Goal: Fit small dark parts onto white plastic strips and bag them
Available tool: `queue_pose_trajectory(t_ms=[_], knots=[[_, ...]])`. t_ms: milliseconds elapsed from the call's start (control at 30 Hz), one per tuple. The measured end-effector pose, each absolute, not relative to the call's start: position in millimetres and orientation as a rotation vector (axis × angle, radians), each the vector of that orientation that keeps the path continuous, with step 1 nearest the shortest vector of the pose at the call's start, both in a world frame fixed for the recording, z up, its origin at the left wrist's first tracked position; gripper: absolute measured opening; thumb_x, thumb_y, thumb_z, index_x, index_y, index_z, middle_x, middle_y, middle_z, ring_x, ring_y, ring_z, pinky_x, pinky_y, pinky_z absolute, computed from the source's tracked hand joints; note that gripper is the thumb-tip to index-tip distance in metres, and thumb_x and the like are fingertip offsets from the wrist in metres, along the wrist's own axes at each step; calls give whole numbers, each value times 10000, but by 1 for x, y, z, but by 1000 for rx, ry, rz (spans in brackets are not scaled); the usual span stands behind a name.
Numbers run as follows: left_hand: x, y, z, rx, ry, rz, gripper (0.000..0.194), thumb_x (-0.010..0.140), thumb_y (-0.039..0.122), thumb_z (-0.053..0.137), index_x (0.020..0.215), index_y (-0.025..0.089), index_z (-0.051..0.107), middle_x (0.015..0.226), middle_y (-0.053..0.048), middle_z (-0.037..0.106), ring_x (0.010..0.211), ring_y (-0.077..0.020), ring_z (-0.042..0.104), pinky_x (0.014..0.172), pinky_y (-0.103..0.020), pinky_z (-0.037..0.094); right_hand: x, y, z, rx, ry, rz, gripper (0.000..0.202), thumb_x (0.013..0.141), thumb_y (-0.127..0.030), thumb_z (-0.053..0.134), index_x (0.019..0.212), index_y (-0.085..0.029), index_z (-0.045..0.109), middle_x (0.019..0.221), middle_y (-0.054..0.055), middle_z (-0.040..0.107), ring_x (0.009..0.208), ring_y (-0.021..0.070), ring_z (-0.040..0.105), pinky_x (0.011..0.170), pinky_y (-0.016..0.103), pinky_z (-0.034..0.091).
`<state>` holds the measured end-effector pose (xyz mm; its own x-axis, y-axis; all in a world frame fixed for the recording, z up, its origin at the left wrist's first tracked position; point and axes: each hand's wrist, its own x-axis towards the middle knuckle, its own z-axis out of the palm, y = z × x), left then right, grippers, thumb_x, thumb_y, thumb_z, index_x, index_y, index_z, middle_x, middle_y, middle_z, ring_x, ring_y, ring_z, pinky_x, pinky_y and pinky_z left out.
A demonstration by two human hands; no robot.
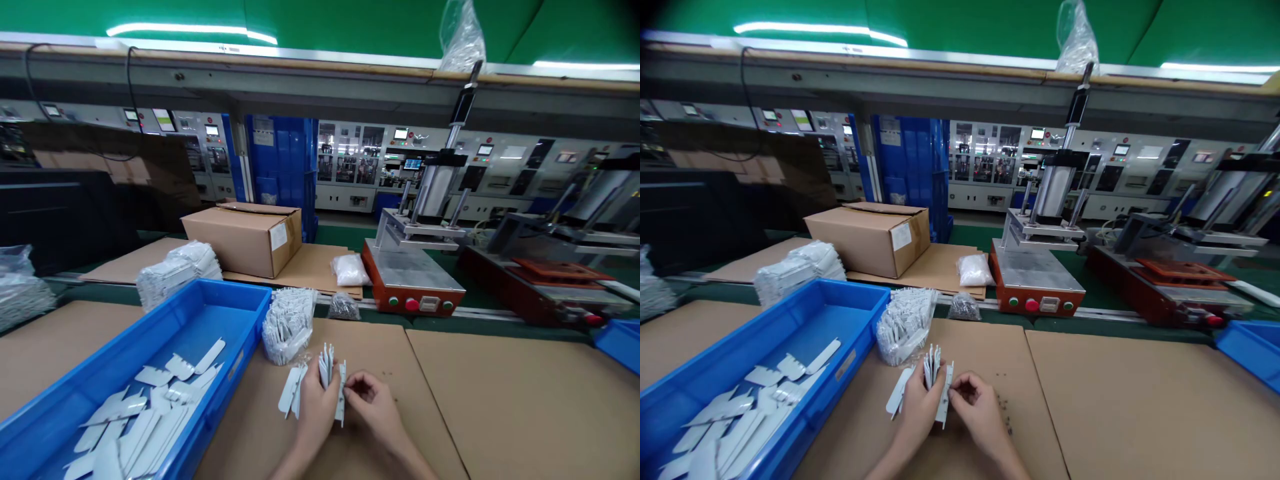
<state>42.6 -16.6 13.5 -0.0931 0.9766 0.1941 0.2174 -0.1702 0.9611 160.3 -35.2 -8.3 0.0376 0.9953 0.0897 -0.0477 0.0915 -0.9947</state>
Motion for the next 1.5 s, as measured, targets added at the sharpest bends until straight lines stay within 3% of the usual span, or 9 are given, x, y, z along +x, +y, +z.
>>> queue_pose_trajectory(t_ms=[267, 367, 500, 767, 900, 1100, 1267, 1500], knots=[[45, -15, 15, 1333, 1232, 1265, 301, 662, 382, 566, 835, 138, 598, 767, -58, 641, 716, -203, 574, 667, -267, 431, 168, -30, -9, -1101, -1017, 1158, 214, 591, -298, 689, 683, -162, 552, 671, 6, 571, 671, 161, 550, 642, 268, 455], [46, -13, 11, 1275, 1173, 1164, 400, 644, 389, 587, 956, 138, 571, 691, -37, 637, 567, -169, 571, 525, -241, 446, 172, -28, -13, -1080, -919, 1159, 243, 583, -290, 699, 701, -161, 531, 682, 4, 561, 670, 152, 545, 612, 250, 452], [45, -11, 4, 1289, 1152, 1039, 420, 674, 410, 553, 998, 143, 534, 448, 36, 527, 348, -113, 462, 343, -190, 350, 172, -29, -12, -1041, -867, 1247, 249, 597, -290, 696, 727, -169, 520, 680, -6, 563, 642, 134, 546, 583, 224, 441], [42, -12, 17, 1291, 1153, 1171, 341, 656, 398, 572, 885, 146, 578, 489, 43, 527, 353, -81, 422, 386, -183, 346, 168, -32, -8, -1068, -915, 1210, 269, 632, -370, 656, 745, -157, 538, 668, 19, 584, 599, 146, 555, 533, 243, 459], [40, -10, 17, 1288, 1230, 1227, 355, 639, 402, 576, 890, 151, 589, 585, 17, 585, 395, -88, 447, 422, -196, 371, 167, -34, -6, -1159, -1207, 1008, 206, 627, -331, 661, 726, -172, 575, 701, 25, 596, 673, 168, 564, 618, 256, 460], [38, -10, 14, 1364, 1258, 1231, 311, 662, 398, 558, 855, 157, 594, 596, 14, 582, 423, -97, 463, 451, -200, 379, 166, -37, -2, -1261, -1395, 740, 161, 725, -344, 550, 705, -193, 604, 716, 39, 593, 699, 180, 549, 656, 259, 430], [38, -7, 11, 1275, 1174, 1192, 342, 678, 385, 557, 921, 145, 559, 518, 32, 533, 377, -84, 430, 411, -191, 371, 167, -33, -6, -1141, -1114, 1156, 214, 663, -372, 624, 710, -168, 579, 666, 26, 606, 624, 170, 558, 574, 256, 436], [35, -2, 6, 1234, 1116, 1180, 360, 683, 371, 558, 951, 130, 547, 492, 36, 522, 375, -79, 434, 411, -187, 381, 169, -39, 2, -828, -817, 1699, 185, 665, -301, 658, 684, -146, 558, 628, 20, 622, 608, 131, 567, 576, 222, 397]])
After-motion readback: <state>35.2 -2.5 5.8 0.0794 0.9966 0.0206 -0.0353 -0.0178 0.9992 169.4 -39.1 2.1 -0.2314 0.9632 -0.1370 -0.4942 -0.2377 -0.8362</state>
